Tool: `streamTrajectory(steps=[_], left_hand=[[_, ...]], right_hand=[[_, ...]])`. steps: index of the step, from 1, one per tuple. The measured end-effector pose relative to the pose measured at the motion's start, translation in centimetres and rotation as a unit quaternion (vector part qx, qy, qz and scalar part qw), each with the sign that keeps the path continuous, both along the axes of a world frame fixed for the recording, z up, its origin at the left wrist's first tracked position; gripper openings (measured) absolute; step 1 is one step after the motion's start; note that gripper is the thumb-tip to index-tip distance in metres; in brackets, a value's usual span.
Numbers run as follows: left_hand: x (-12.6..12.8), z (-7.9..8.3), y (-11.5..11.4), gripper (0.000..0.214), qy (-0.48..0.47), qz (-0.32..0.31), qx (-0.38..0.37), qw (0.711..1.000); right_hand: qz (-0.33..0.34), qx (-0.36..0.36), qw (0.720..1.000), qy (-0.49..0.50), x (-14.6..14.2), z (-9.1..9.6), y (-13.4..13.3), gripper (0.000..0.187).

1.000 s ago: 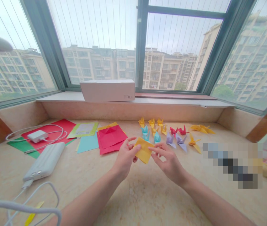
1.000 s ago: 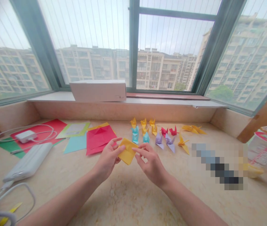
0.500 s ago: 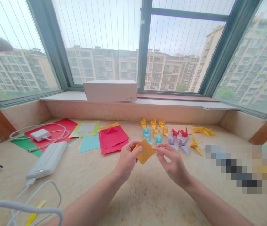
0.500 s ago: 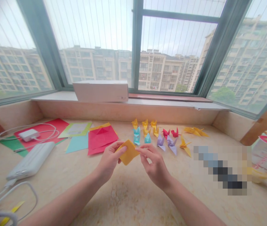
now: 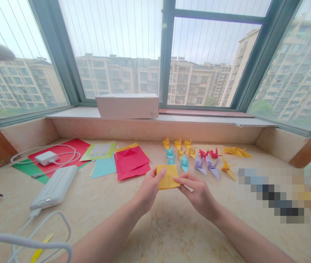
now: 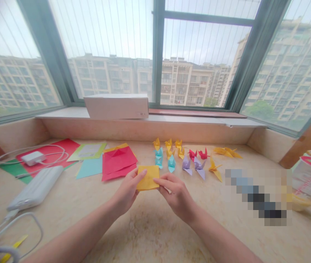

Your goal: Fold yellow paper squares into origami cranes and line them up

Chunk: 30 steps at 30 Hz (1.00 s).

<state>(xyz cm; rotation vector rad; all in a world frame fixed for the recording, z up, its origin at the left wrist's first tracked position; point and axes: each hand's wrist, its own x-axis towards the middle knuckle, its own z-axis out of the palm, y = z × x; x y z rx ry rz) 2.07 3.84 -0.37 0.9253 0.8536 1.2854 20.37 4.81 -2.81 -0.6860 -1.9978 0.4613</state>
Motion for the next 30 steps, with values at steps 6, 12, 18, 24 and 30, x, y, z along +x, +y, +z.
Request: streamTrajectory(steps=[6, 12, 18, 24, 30], left_hand=[[0.2, -0.4, -0.1, 0.026, 0.024, -0.077, -0.027, 0.996], [0.2, -0.7, -0.1, 0.034, 0.04, -0.101, 0.022, 0.994], [0.3, -0.5, -0.2, 0.031, 0.045, -0.133, 0.069, 0.988], [0.3, -0.5, -0.5, 0.04, 0.066, -0.188, 0.093, 0.976], [0.4, 0.0, -0.9, 0.045, 0.119, -0.188, 0.136, 0.965]], right_hand=[[-0.052, 0.015, 0.999, 0.004, 0.5, 0.3, 0.7, 0.025], [-0.078, 0.042, 0.995, -0.037, 0.8, 0.6, 0.7, 0.014], [-0.095, -0.027, 0.995, 0.001, 0.3, 1.6, 0.2, 0.012], [-0.095, -0.124, 0.986, 0.066, 0.3, 1.3, 0.5, 0.022], [-0.08, -0.139, 0.981, 0.106, 0.4, 1.2, 0.8, 0.023]])
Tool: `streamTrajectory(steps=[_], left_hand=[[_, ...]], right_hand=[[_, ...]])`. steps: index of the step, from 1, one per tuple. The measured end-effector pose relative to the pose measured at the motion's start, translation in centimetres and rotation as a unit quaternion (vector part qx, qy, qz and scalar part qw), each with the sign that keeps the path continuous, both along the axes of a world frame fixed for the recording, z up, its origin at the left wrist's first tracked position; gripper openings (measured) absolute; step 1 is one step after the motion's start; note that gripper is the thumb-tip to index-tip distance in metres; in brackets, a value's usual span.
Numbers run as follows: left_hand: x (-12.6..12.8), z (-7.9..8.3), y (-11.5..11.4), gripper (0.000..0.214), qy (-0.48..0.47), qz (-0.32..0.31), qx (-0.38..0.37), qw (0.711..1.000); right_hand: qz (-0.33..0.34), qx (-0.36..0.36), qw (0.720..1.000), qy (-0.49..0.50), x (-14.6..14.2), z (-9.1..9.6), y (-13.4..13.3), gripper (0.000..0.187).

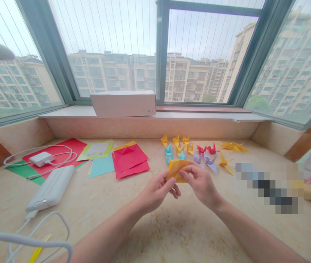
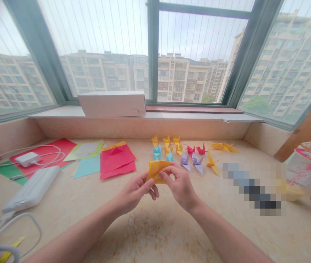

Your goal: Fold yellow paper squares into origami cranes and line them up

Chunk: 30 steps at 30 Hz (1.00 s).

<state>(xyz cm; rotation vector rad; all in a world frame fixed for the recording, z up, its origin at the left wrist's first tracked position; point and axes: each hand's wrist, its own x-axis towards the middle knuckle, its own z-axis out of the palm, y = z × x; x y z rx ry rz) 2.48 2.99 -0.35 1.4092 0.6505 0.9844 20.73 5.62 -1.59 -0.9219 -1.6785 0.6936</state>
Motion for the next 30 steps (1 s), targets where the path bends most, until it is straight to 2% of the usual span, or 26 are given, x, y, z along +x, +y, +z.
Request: streamTrajectory(steps=[8, 14, 19, 26, 30], left_hand=[[0.1, -0.7, 0.1, 0.048, 0.029, 0.042, -0.028, 0.998], [0.2, 0.0, -0.3, 0.045, 0.021, 0.022, -0.031, 0.999], [0.2, 0.2, -0.2, 0.038, 0.049, 0.088, -0.025, 0.995], [0.2, 0.3, -0.3, 0.043, 0.028, 0.069, -0.027, 0.997], [0.1, 0.4, -0.5, 0.041, 0.056, 0.092, -0.011, 0.994]], right_hand=[[0.001, 0.004, 0.999, 0.035, -0.2, 0.0, 0.0, 0.021], [0.001, -0.025, 0.993, 0.118, -0.3, -0.1, 0.0, 0.018], [-0.004, -0.039, 0.987, 0.158, -0.3, 0.3, 0.1, 0.017], [-0.015, -0.069, 0.982, 0.173, -0.2, 0.7, 0.2, 0.022], [-0.022, -0.058, 0.986, 0.153, -0.1, 0.6, 0.1, 0.022]])
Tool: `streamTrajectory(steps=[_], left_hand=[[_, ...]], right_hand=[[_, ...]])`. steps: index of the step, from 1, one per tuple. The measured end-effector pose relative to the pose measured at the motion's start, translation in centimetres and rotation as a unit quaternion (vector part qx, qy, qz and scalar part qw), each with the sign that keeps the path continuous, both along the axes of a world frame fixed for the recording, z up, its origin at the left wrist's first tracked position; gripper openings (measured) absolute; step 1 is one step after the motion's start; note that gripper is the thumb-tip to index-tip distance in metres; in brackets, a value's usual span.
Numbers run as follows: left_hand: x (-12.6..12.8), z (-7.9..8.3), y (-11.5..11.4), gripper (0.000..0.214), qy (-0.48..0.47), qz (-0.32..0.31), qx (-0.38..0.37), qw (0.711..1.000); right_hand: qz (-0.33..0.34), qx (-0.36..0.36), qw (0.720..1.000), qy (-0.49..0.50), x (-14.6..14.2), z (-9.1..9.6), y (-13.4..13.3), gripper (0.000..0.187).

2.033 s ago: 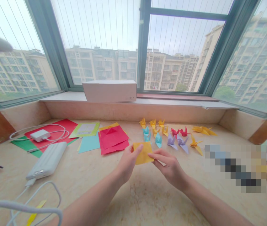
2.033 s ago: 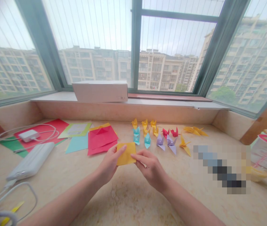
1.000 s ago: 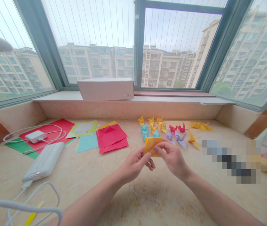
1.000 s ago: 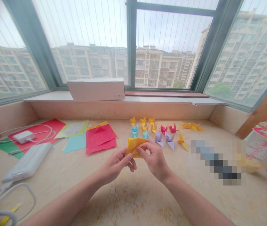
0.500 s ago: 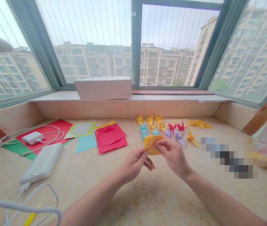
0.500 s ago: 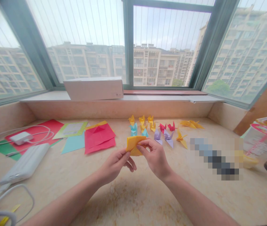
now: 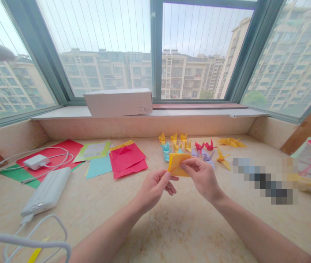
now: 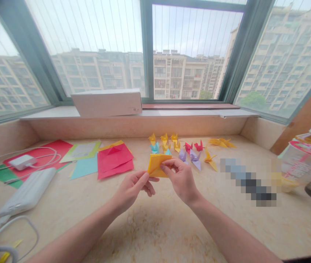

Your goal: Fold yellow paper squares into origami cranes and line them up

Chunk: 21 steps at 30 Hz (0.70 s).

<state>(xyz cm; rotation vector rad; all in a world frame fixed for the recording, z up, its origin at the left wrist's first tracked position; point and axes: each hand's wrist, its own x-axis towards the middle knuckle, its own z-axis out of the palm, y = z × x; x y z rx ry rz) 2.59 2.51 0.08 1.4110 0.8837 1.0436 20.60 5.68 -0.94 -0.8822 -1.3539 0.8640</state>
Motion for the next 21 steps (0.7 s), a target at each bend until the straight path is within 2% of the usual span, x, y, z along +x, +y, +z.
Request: streamTrajectory(steps=[5, 11, 14, 21], left_hand=[[0.0, 0.0, 0.1, 0.031, 0.038, 0.05, 0.017, 0.998], [0.3, -0.2, 0.2, 0.031, -0.039, 0.017, -0.017, 0.999], [0.3, -0.2, 0.1, 0.032, -0.042, 0.011, -0.022, 0.999], [0.4, -0.4, 0.0, 0.035, -0.037, -0.009, -0.031, 0.999]], right_hand=[[0.003, 0.009, 1.0, -0.017, -0.1, -0.2, -0.3, 0.019], [-0.013, -0.025, 0.998, 0.05, -0.5, 0.1, -0.3, 0.029], [0.01, -0.029, 0.996, 0.083, -0.6, 0.3, -0.3, 0.034], [0.044, -0.013, 0.998, 0.05, -1.2, 0.1, -1.0, 0.033]])
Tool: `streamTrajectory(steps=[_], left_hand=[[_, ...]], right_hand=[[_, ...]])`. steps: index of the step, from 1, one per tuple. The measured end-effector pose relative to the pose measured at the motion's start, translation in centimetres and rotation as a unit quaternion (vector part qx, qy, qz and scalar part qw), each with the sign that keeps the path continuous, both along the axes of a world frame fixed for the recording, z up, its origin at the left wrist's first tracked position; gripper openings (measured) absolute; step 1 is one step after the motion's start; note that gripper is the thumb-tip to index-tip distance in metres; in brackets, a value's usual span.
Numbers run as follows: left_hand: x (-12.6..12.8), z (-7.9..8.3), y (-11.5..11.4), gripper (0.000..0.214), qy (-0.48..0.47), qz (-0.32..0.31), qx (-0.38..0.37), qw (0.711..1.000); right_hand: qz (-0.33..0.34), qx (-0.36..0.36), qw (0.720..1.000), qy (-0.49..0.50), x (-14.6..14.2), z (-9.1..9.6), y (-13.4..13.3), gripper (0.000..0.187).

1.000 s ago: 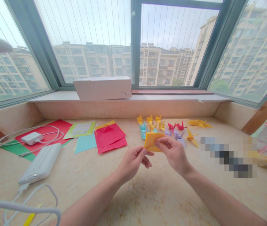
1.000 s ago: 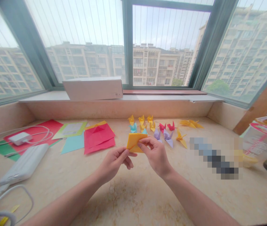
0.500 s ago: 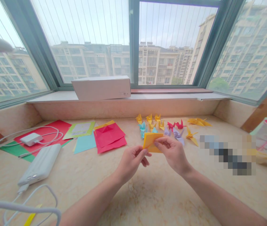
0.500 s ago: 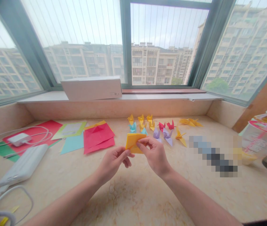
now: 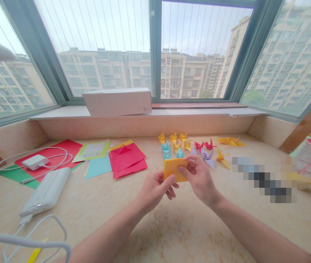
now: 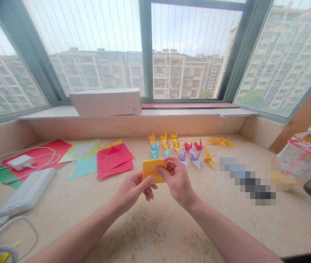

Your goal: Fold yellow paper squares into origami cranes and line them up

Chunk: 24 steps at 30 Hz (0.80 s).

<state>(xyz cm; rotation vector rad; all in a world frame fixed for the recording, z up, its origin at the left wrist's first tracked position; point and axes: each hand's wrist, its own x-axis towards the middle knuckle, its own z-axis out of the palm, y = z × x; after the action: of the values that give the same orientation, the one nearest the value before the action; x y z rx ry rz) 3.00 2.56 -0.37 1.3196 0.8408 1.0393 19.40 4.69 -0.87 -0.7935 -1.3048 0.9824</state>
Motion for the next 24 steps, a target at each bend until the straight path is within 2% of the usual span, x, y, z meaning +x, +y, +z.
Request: streamTrajectory(steps=[5, 9, 12, 19, 24], left_hand=[[0.17, 0.05, 0.04, 0.03, -0.003, 0.039, 0.009, 0.999], [0.09, 0.3, 0.07, 0.027, 0.019, 0.084, 0.031, 0.996], [0.09, 0.22, 0.09, 0.026, 0.031, 0.081, 0.035, 0.996], [0.32, -0.16, 0.0, 0.028, 0.009, 0.031, 0.03, 0.999], [0.49, -0.19, -0.1, 0.031, -0.002, 0.017, 0.022, 1.0]], right_hand=[[0.013, 0.022, 0.999, -0.027, 0.12, -0.2, -0.11, 0.029], [-0.009, 0.035, 0.993, -0.109, 0.69, -0.21, 0.14, 0.033], [-0.01, 0.053, 0.989, -0.138, 0.89, -0.14, 0.12, 0.023], [-0.005, -0.045, 0.998, -0.034, 0.34, 0.07, -0.27, 0.025], [-0.013, -0.052, 0.997, 0.054, -0.01, 0.21, -0.06, 0.035]])
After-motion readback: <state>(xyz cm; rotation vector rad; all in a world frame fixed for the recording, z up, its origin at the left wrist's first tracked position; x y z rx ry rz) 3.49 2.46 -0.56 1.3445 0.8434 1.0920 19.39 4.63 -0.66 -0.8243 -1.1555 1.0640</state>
